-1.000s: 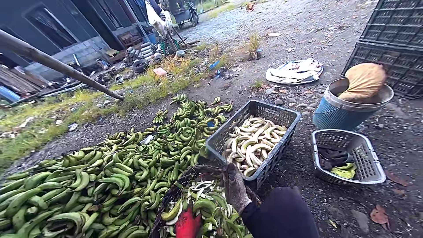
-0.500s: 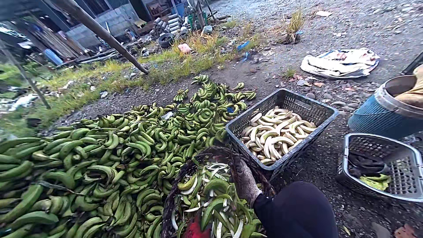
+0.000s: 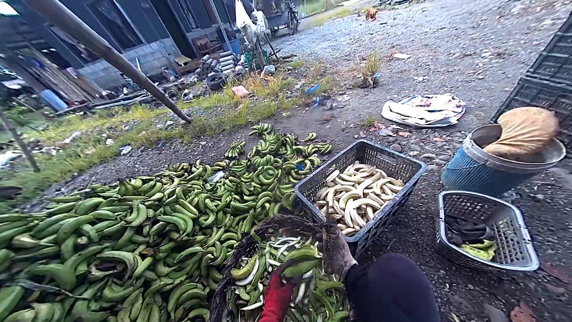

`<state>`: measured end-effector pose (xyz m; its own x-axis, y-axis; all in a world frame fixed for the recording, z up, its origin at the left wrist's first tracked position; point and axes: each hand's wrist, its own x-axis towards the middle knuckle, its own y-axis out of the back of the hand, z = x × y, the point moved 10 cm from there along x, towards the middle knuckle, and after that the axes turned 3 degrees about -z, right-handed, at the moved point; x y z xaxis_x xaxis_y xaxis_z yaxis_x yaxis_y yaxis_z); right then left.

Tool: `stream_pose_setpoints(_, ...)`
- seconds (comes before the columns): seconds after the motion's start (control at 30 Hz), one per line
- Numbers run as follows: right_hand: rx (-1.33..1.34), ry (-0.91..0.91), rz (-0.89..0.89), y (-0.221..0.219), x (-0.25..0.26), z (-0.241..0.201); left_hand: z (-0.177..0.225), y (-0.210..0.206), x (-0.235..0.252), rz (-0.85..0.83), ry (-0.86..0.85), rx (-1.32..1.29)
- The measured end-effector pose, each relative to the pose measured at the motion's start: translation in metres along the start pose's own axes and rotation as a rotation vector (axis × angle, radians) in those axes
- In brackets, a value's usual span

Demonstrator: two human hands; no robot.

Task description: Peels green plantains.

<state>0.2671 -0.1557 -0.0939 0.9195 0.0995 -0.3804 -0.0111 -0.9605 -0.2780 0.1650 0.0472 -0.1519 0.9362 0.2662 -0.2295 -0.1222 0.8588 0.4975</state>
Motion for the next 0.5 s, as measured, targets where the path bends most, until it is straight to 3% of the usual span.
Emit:
stream_pose_setpoints(0.1, -0.063, 0.095, -0.128, -0.006, -0.021, -0.015, 0.021, 0.046, -0.012, 0.236, -0.01, -0.568)
stream_pose_setpoints(0.2, -0.069, 0.099, -0.436, -0.045, -0.058, -0.004, 0.017, 0.094, -0.019, 0.502, -0.041, -0.865)
stream_pose_setpoints(0.33, -0.295, -0.071, -0.703, -0.087, -0.107, 0.069, -0.008, 0.121, -0.041, 0.737, 0.02, -0.909)
stream_pose_setpoints(0.5, -0.547, -0.106, -0.805, -0.114, -0.115, 0.105, -0.016, 0.137, -0.071, 0.797, -0.035, -0.808)
